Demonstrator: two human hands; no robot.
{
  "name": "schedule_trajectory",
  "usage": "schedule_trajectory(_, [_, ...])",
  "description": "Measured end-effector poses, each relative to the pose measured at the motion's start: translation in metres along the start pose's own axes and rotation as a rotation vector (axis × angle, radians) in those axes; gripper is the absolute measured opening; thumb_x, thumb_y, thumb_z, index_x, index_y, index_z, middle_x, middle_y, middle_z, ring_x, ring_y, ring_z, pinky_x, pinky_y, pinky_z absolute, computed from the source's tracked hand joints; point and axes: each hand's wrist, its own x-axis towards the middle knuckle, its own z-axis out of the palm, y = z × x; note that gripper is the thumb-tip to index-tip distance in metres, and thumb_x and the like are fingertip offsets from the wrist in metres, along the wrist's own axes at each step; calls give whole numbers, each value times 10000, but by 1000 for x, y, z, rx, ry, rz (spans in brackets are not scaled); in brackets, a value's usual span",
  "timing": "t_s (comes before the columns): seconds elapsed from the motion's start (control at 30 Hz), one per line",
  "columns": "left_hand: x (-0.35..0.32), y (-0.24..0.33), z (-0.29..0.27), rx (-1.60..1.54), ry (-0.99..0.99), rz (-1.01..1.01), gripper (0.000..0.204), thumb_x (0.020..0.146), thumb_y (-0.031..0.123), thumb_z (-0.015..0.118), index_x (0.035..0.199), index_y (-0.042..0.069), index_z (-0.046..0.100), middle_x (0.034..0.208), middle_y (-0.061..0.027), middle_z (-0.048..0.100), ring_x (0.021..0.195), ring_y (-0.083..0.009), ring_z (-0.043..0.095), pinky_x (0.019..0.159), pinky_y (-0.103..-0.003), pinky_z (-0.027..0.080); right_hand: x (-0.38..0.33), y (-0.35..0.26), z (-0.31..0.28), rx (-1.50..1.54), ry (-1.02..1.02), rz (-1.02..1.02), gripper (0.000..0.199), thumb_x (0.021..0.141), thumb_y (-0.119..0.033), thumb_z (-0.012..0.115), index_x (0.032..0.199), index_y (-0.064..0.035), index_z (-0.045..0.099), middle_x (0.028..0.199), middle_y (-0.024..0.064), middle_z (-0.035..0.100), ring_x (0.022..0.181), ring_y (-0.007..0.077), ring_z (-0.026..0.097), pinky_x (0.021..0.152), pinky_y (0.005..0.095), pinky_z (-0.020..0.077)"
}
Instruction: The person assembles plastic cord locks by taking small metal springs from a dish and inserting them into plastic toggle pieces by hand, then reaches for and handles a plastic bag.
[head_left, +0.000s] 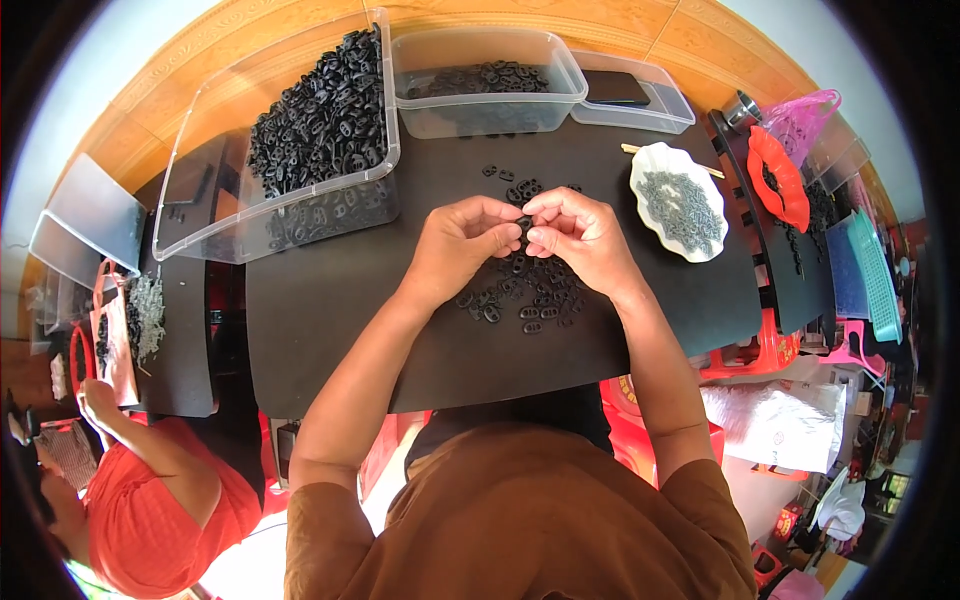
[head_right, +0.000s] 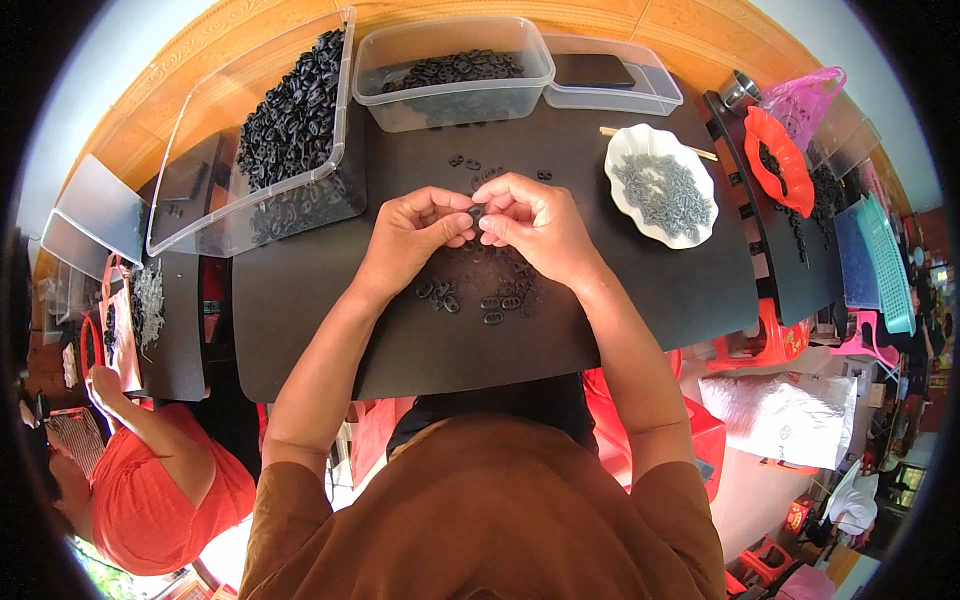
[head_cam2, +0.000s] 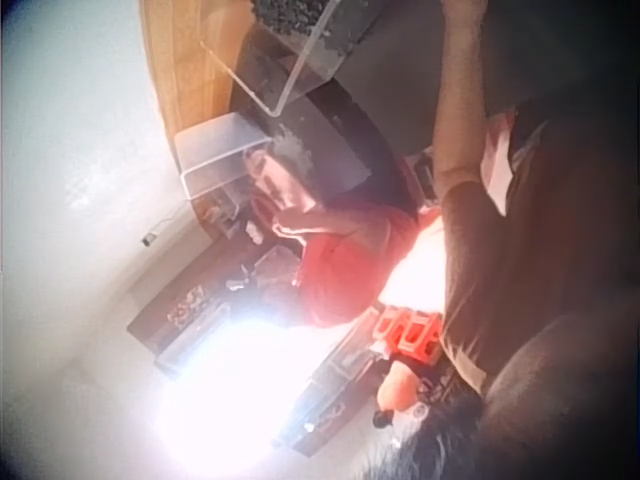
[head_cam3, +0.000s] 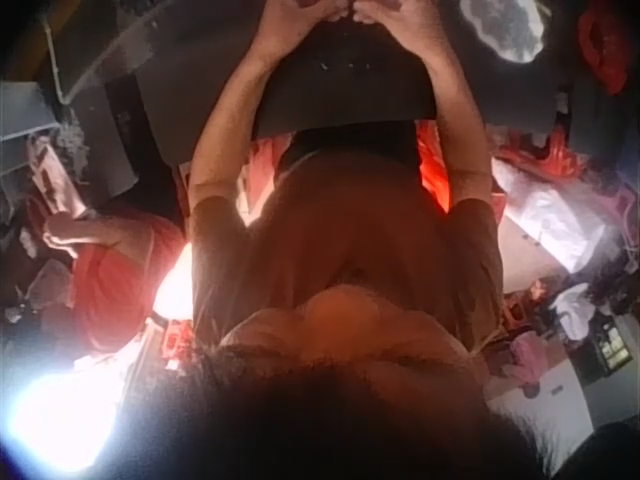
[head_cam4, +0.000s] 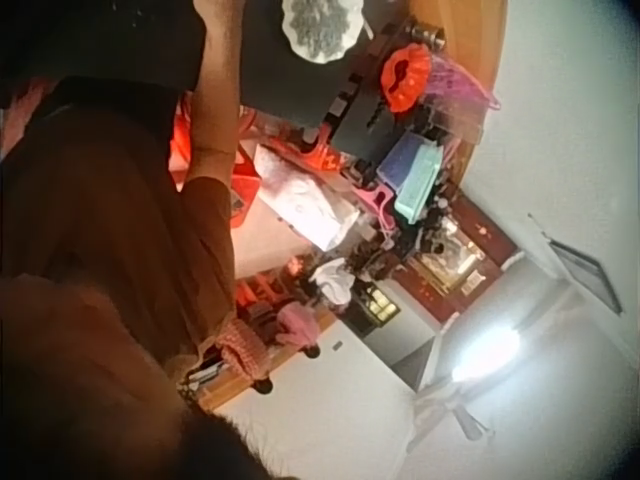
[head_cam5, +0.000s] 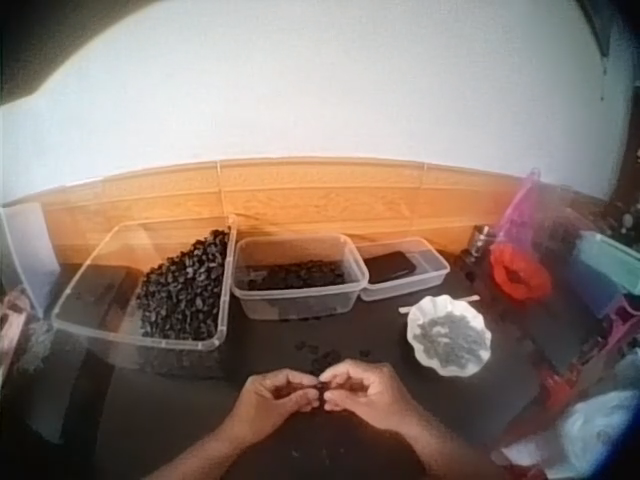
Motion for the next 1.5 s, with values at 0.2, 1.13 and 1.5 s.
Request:
schedule_trajectory(0.2, [-2, -2, 7, -18, 25, 100, 184, 883, 49, 656, 1061, 0, 647, 908, -42, 678, 792, -81, 624, 704, -221, 516, -1, 3, 2, 108, 35, -18, 153, 888, -7, 614, 1040, 8, 608, 876, 60, 665, 734, 116, 663, 658, 235, 548])
schedule_trajectory(1.13, [-4, -2, 11, 201, 180, 268, 243, 810, -10, 701, 1052, 0, 685, 869, -71, 658, 813, -133, 664, 718, -254, 552, -1, 1, 5, 128, 99, -24, 252, 839, -4, 674, 1086, 16, 625, 877, 67, 667, 795, 119, 659, 742, 233, 534])
schedule_trajectory(1.5, [-6, 2, 11, 303, 139, 303, 263, 818, -25, 689, 1076, 22, 680, 919, -33, 632, 846, -99, 637, 743, -227, 530, 0, 5, 3, 2, 123, -86, 242, 800, 54, 685, 1031, -14, 656, 897, 48, 665, 819, 100, 649, 738, 231, 533])
